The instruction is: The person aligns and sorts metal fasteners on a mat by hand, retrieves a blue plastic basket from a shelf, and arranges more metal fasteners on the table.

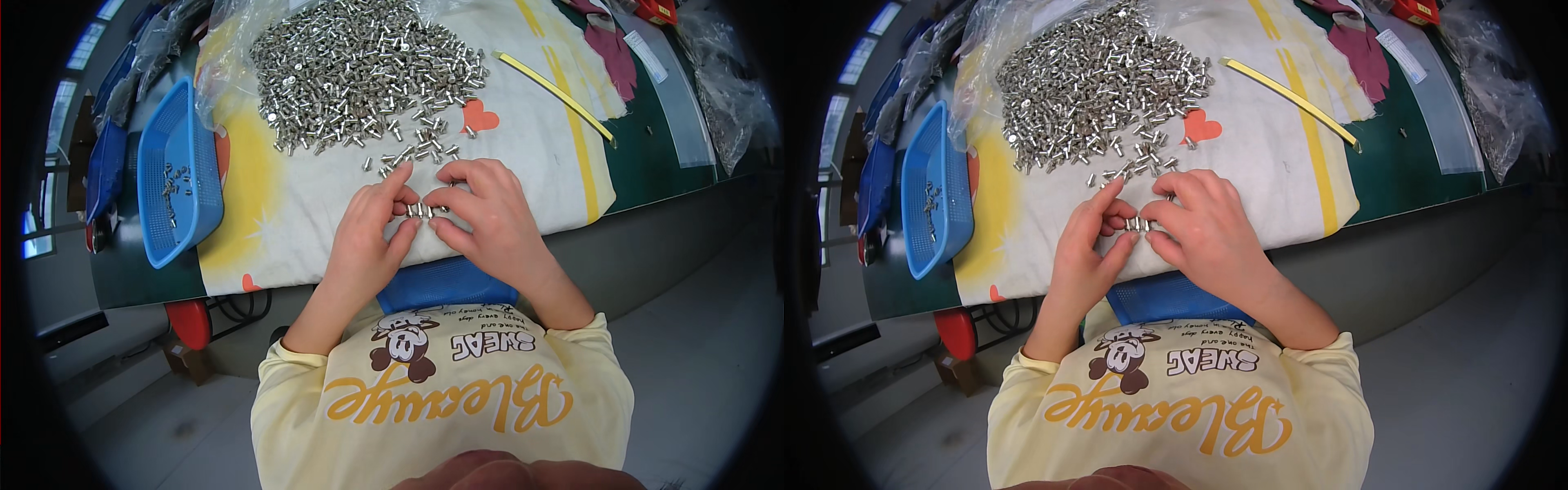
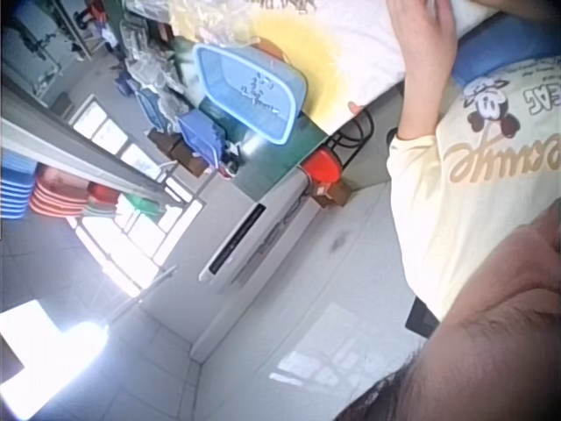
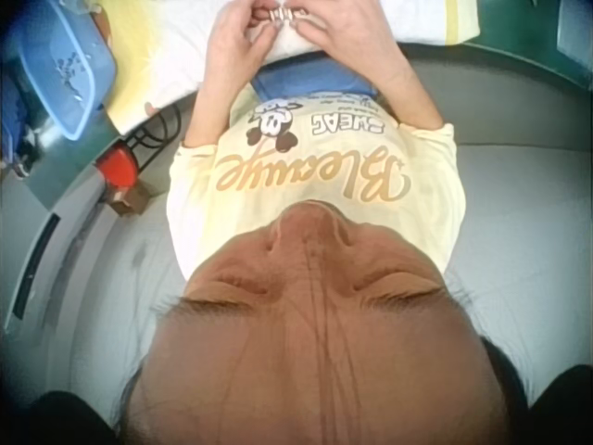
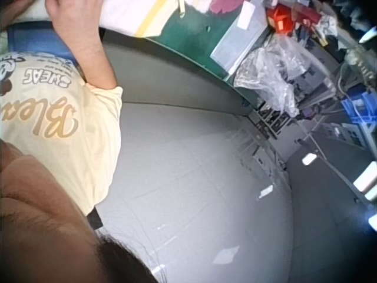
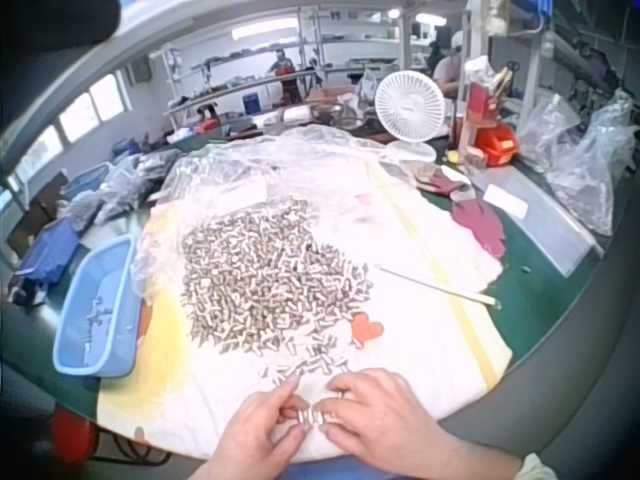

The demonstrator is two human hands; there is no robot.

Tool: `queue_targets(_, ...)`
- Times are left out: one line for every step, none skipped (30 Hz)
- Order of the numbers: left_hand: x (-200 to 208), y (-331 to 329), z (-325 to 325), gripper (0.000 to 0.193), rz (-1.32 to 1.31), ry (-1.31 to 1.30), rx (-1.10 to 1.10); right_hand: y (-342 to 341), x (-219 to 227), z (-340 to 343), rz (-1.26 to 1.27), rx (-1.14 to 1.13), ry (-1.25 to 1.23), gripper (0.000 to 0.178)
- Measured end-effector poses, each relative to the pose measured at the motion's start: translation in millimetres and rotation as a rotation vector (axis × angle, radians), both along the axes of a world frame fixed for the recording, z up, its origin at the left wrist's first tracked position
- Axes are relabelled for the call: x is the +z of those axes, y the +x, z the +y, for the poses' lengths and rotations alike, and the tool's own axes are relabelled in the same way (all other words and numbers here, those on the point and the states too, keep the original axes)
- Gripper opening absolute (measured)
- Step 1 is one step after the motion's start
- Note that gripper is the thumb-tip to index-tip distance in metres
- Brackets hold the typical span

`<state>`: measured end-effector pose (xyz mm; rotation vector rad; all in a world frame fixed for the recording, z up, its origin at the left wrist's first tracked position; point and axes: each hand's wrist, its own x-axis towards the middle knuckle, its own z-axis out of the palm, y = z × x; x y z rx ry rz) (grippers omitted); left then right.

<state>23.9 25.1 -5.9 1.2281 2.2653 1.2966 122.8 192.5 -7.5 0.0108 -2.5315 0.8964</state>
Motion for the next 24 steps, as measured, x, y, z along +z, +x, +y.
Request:
queue_targets(0.2, -0.3, 0.1, 0.068, 0.013, -0.009, -0.006, 0.3, -0.2, 0.0, 0.000, 0.001, 0.000, 0.025)
queue_targets(0.5, -0.3, 0.8, 0.068, 0.013, -0.010, -0.005, 0.9, -0.5, 0.1, -0.003, 0.004, 0.003, 0.025)
queue_targets(1.0, 0.0, 1.8, 0.066, 0.035, -0.008, -0.012, 1.1, -0.9, 0.0, -0.005, 0.007, 0.007, 0.025)
queue_targets(1.3, 0.0, 2.6, 0.065, 0.056, -0.006, -0.020, 0.9, -1.6, -0.1, -0.005, 0.007, 0.007, 0.025)
queue_targets(1.2, -0.3, 2.8, 0.065, 0.057, -0.007, -0.020, 0.7, -2.5, -0.3, -0.004, 0.004, 0.010, 0.025)
queue_targets(0.8, -0.5, 3.0, 0.065, 0.064, 0.001, -0.027, 0.5, -2.8, -0.3, -0.003, 0.001, 0.013, 0.025)
queue_targets(0.1, -0.5, 2.9, 0.065, 0.071, 0.008, -0.033, 0.3, -2.7, -0.2, -0.003, 0.001, 0.012, 0.025)
queue_targets(-0.5, -0.4, 2.4, 0.065, 0.071, 0.007, -0.034, 0.0, -2.1, 0.2, -0.005, 0.000, 0.002, 0.025)
queue_targets(-1.0, -0.2, 1.4, 0.067, 0.050, 0.003, -0.023, -0.2, -1.2, 0.5, -0.007, -0.001, -0.008, 0.025)
queue_targets(-1.8, 0.1, 0.7, 0.069, 0.028, 0.000, -0.011, 0.1, 0.4, 1.7, -0.008, 0.000, -0.008, 0.025)
queue_targets(-0.4, 0.6, 0.2, 0.069, 0.028, 0.001, -0.011, 0.7, 2.8, 3.6, -0.024, -0.021, -0.023, 0.025)
queue_targets(2.5, 1.0, -0.1, 0.069, 0.010, -0.007, -0.002, 1.3, 3.9, 5.3, -0.040, -0.041, -0.039, 0.026)
queue_targets(4.3, 2.1, -0.9, 0.068, -0.009, -0.016, 0.005, 2.3, 3.0, 6.5, -0.041, -0.042, -0.038, 0.026)
queue_targets(3.6, 2.0, -1.5, 0.068, -0.009, -0.015, 0.004, 2.5, 1.5, 8.1, -0.027, -0.029, -0.007, 0.025)
queue_targets(2.2, 1.4, -2.0, 0.068, -0.017, -0.007, 0.002, 3.1, 0.8, 8.9, -0.014, -0.015, 0.025, 0.024)
queue_targets(1.5, 0.1, -1.7, 0.068, -0.024, -0.001, 0.001, 3.3, 0.9, 9.2, -0.015, -0.015, 0.024, 0.024)
queue_targets(1.6, -0.7, -1.2, 0.068, -0.025, -0.002, 0.001, 3.5, 1.0, 9.2, -0.028, -0.015, 0.017, 0.023)
queue_targets(1.8, -1.3, -0.9, 0.067, -0.032, -0.009, 0.001, 3.7, 1.2, 9.1, -0.042, -0.014, 0.009, 0.022)
queue_targets(1.8, -1.6, -0.8, 0.066, -0.037, -0.015, 0.002, 4.8, 1.6, 8.6, -0.041, -0.013, 0.010, 0.022)
queue_targets(1.9, -2.1, -0.7, 0.066, -0.036, -0.015, 0.002, 6.2, 2.2, 8.0, -0.045, -0.010, -0.009, 0.022)
queue_targets(2.3, -2.8, -0.7, 0.066, -0.020, -0.020, -0.009, 7.1, 2.5, 7.3, -0.050, -0.006, -0.028, 0.021)
queue_targets(2.5, -3.4, -0.3, 0.067, -0.005, -0.024, -0.022, 7.5, 2.4, 6.3, -0.050, -0.007, -0.028, 0.021)
queue_targets(2.6, -3.7, 0.0, 0.067, -0.006, -0.024, -0.024, 7.4, 2.0, 4.8, -0.036, -0.009, -0.029, 0.022)
queue_targets(2.7, -4.0, 0.2, 0.067, -0.006, -0.020, -0.024, 7.2, 1.4, 3.6, -0.022, -0.011, -0.031, 0.022)
